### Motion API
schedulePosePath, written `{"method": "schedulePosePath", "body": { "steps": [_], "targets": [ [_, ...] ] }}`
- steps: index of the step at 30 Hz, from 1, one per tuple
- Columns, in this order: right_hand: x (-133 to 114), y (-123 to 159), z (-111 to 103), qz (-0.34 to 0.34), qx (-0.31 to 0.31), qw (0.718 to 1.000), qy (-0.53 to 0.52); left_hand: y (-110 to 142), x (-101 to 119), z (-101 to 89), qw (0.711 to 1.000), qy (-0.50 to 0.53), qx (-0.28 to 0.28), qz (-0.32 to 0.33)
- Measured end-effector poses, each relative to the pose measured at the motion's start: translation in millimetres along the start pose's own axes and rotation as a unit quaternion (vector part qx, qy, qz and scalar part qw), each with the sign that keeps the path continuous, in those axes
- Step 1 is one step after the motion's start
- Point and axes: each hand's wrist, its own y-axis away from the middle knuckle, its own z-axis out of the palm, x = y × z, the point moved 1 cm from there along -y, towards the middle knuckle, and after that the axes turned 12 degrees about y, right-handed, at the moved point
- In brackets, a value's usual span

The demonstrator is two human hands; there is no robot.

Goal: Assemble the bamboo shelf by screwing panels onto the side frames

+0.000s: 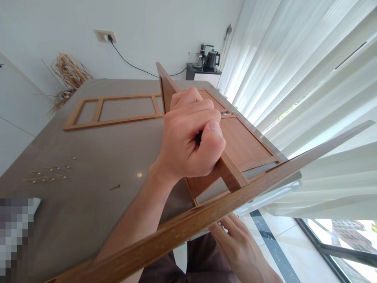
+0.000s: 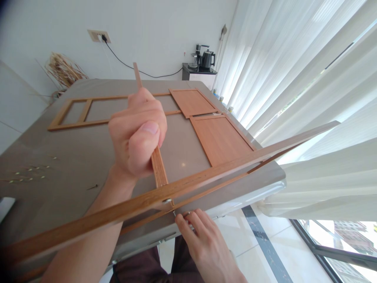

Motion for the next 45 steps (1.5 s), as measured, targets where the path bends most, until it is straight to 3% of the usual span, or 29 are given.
{"method": "schedulePosePath", "body": {
  "steps": [17,24,32,38,45],
  "targets": [
    [-28,-5,3,-0.031,0.026,0.991,0.126,-1,1,-0.2,1.000,0.009,0.001,0.006],
    [-22,-3,0,-0.025,-0.033,0.995,0.090,0,-2,-1.6,0.999,0.019,-0.010,0.032],
    [-12,-6,2,-0.056,0.017,0.997,0.045,0,-4,-1.4,0.999,-0.007,-0.017,0.047],
    [-1,-12,-2,-0.121,0.046,0.988,0.088,1,-5,-1.8,0.998,0.002,-0.019,0.052],
    [-3,-14,-7,-0.149,0.047,0.979,0.131,0,-2,-2.0,0.999,-0.014,-0.021,0.032]
  ]
}}
